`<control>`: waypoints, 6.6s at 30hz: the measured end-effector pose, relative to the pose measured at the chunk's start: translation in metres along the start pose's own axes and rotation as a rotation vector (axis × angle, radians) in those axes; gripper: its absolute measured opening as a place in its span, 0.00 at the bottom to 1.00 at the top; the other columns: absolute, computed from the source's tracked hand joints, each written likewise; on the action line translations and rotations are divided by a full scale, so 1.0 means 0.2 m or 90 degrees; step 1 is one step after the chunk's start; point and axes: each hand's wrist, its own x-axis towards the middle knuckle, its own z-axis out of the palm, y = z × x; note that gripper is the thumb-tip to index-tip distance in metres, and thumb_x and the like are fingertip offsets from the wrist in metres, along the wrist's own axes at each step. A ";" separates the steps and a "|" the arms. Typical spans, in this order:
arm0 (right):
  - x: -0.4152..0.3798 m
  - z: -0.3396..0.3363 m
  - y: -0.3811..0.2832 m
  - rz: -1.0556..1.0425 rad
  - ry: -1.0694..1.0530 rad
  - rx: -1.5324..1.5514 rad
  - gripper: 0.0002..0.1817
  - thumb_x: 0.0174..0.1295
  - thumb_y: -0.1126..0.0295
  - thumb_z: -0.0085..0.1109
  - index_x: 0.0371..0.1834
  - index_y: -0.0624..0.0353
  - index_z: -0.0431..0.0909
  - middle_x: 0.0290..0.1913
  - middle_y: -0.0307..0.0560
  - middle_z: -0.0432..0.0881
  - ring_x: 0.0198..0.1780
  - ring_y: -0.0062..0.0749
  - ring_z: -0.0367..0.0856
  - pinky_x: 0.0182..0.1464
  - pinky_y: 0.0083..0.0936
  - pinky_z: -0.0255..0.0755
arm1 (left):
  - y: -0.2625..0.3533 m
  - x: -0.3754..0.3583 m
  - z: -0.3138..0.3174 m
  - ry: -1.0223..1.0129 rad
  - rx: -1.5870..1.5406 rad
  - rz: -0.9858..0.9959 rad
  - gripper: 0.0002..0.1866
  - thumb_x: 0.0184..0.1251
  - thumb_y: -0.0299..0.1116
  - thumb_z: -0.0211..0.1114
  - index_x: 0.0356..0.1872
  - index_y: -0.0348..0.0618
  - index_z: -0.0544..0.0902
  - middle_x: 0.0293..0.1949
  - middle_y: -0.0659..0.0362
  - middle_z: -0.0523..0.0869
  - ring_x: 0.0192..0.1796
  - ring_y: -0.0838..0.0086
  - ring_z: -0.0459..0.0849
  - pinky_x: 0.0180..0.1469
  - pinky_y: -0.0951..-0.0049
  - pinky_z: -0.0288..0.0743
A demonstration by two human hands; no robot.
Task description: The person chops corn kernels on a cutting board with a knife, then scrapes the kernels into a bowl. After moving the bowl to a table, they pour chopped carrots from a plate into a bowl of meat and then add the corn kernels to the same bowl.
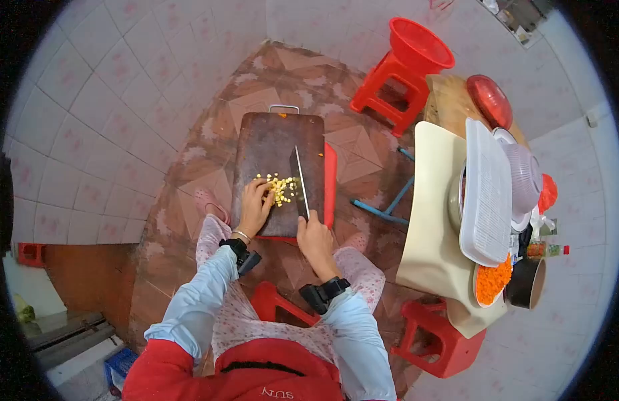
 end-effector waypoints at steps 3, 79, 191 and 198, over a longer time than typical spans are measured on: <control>0.06 -0.13 -0.02 -0.046 0.005 -0.040 0.19 0.70 0.54 0.46 0.47 0.62 0.71 0.28 0.72 0.80 0.33 0.70 0.79 0.38 0.60 0.71 | 0.08 0.06 0.08 0.047 0.005 0.039 0.14 0.61 0.31 0.65 0.48 0.40 0.80 0.56 0.49 0.74 0.59 0.54 0.71 0.62 0.59 0.64; 0.11 -0.07 -0.10 -0.115 0.010 -0.141 0.13 0.70 0.63 0.45 0.43 0.63 0.71 0.26 0.70 0.80 0.31 0.69 0.79 0.34 0.59 0.72 | 0.09 -0.03 0.17 0.087 0.071 -0.030 0.10 0.62 0.34 0.64 0.43 0.45 0.80 0.47 0.58 0.77 0.59 0.64 0.73 0.64 0.57 0.59; 0.16 -0.08 -0.07 -0.097 0.007 -0.166 0.14 0.70 0.62 0.46 0.40 0.64 0.72 0.27 0.71 0.80 0.33 0.69 0.80 0.35 0.59 0.73 | 0.09 -0.08 0.07 0.050 0.071 -0.003 0.09 0.60 0.41 0.66 0.38 0.51 0.83 0.42 0.63 0.79 0.55 0.69 0.73 0.61 0.58 0.56; 0.11 -0.08 -0.11 -0.094 -0.016 -0.162 0.14 0.70 0.62 0.45 0.40 0.64 0.72 0.27 0.71 0.80 0.33 0.69 0.80 0.36 0.58 0.72 | 0.08 -0.08 0.07 0.047 0.084 -0.006 0.08 0.60 0.39 0.66 0.37 0.51 0.83 0.42 0.63 0.79 0.55 0.69 0.73 0.61 0.58 0.57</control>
